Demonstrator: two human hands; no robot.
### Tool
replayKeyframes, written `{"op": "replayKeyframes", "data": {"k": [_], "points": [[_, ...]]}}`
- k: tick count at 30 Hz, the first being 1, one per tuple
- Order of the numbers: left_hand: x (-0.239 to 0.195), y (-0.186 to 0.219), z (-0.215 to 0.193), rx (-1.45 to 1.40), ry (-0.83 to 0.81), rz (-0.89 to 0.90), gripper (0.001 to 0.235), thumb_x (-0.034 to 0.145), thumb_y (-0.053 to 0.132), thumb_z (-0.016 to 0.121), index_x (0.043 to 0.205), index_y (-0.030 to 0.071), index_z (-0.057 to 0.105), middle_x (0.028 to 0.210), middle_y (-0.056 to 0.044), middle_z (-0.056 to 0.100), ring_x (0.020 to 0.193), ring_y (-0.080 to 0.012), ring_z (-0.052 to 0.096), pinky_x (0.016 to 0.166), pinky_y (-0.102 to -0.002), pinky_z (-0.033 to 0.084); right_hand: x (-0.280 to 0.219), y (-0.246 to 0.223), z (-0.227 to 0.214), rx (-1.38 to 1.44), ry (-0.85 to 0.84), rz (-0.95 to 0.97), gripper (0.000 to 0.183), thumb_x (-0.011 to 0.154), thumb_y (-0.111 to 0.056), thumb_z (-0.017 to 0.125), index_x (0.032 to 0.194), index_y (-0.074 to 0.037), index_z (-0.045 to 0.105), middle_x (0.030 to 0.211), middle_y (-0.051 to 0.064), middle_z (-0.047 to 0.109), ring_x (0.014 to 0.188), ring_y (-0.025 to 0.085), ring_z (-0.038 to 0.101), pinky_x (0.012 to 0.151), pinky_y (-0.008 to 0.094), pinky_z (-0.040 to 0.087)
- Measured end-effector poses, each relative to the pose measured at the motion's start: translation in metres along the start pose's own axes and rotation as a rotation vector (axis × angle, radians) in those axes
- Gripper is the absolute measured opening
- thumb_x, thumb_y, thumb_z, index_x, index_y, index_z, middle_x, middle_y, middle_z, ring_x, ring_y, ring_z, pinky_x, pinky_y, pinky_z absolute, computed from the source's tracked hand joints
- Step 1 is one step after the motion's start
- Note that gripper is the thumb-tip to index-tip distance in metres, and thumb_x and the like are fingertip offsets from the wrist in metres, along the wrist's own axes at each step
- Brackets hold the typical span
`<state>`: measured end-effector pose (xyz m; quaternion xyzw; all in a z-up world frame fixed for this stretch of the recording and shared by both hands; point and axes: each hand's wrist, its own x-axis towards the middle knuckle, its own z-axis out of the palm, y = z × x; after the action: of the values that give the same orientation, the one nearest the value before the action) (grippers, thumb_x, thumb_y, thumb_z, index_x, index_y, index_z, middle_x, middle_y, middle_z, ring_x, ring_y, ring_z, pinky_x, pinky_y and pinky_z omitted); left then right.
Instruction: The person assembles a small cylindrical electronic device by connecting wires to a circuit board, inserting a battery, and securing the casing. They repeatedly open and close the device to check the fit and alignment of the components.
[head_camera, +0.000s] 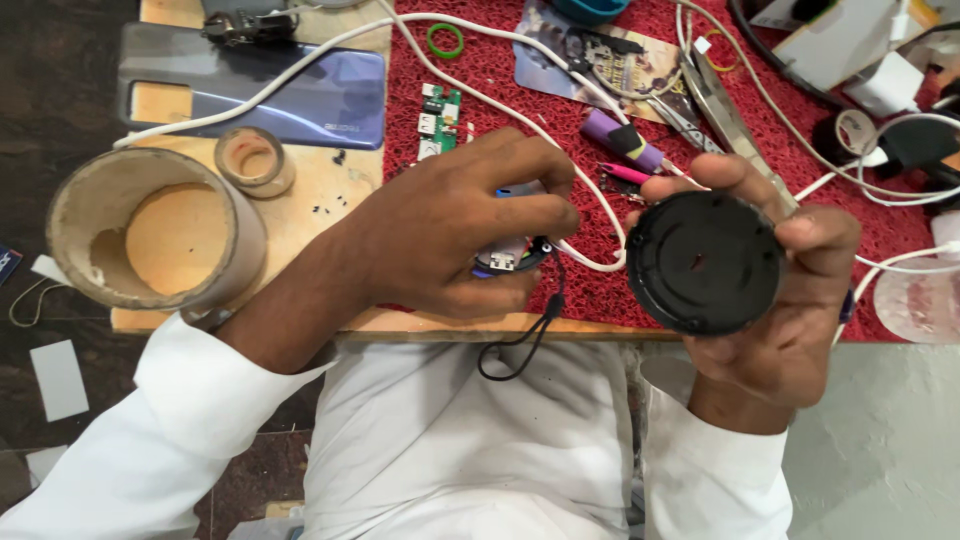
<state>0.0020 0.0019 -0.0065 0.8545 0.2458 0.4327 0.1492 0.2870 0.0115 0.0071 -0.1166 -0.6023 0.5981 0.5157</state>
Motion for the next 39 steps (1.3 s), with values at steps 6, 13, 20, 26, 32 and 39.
{"op": "replayKeyframes", "data": {"k": [6, 13, 20, 26, 32, 39], "points": [[-0.001, 0.001, 0.001, -0.016, 0.001, -0.027, 0.035, 0.084, 0.014, 0.075, 0.116, 0.009, 0.062, 0.125, -0.012, 0.056, 0.114, -0.0332, 0.060, 0.095, -0.044, 0.052, 0.005, 0.005, 0.021, -0.156, -0.015, -0.043, 0.057, 0.087, -0.002, 0.086, 0.134, -0.016, 0.056, 0.146, 0.022, 0.052, 0.135, 0.035, 0.058, 0.112, 0.042, 0.060], [-0.002, -0.001, 0.001, -0.037, 0.018, -0.006, 0.038, 0.084, 0.017, 0.077, 0.117, 0.008, 0.061, 0.124, -0.013, 0.055, 0.115, -0.0334, 0.059, 0.096, -0.044, 0.052, 0.006, 0.014, 0.043, -0.483, 0.012, -0.115, 0.055, 0.093, -0.006, 0.084, 0.134, -0.016, 0.049, 0.151, 0.022, 0.050, 0.135, 0.028, 0.057, 0.110, 0.037, 0.058], [-0.006, -0.002, 0.003, -0.055, 0.028, -0.015, 0.034, 0.088, 0.015, 0.077, 0.117, 0.008, 0.061, 0.124, -0.012, 0.056, 0.112, -0.0314, 0.060, 0.093, -0.041, 0.052, 0.000, 0.019, 0.052, -0.432, -0.019, -0.124, 0.054, 0.097, -0.006, 0.084, 0.138, -0.014, 0.050, 0.150, 0.019, 0.048, 0.138, 0.025, 0.056, 0.116, 0.036, 0.053], [-0.006, -0.002, 0.003, -0.056, 0.031, -0.010, 0.036, 0.089, 0.020, 0.080, 0.117, 0.009, 0.061, 0.123, -0.011, 0.055, 0.113, -0.0298, 0.060, 0.092, -0.041, 0.053, -0.004, 0.014, 0.058, -0.513, -0.013, -0.104, 0.057, 0.098, 0.001, 0.084, 0.140, -0.014, 0.049, 0.151, 0.019, 0.048, 0.139, 0.025, 0.056, 0.118, 0.036, 0.052], [-0.007, -0.002, 0.006, -0.017, 0.045, -0.022, 0.038, 0.089, 0.022, 0.080, 0.121, 0.012, 0.062, 0.127, -0.010, 0.055, 0.116, -0.0299, 0.060, 0.090, -0.043, 0.055, 0.011, 0.008, 0.056, -0.483, -0.029, -0.056, 0.055, 0.095, 0.011, 0.075, 0.139, -0.012, 0.050, 0.150, 0.020, 0.048, 0.139, 0.026, 0.054, 0.117, 0.036, 0.052], [-0.006, -0.001, 0.012, 0.063, 0.084, -0.048, 0.035, 0.092, 0.025, 0.079, 0.122, 0.014, 0.065, 0.123, -0.007, 0.058, 0.112, -0.0279, 0.062, 0.081, -0.040, 0.056, 0.011, 0.002, 0.065, -0.545, -0.027, -0.034, 0.055, 0.089, 0.014, 0.072, 0.135, -0.009, 0.053, 0.152, 0.022, 0.048, 0.137, 0.026, 0.054, 0.114, 0.036, 0.056]]}}
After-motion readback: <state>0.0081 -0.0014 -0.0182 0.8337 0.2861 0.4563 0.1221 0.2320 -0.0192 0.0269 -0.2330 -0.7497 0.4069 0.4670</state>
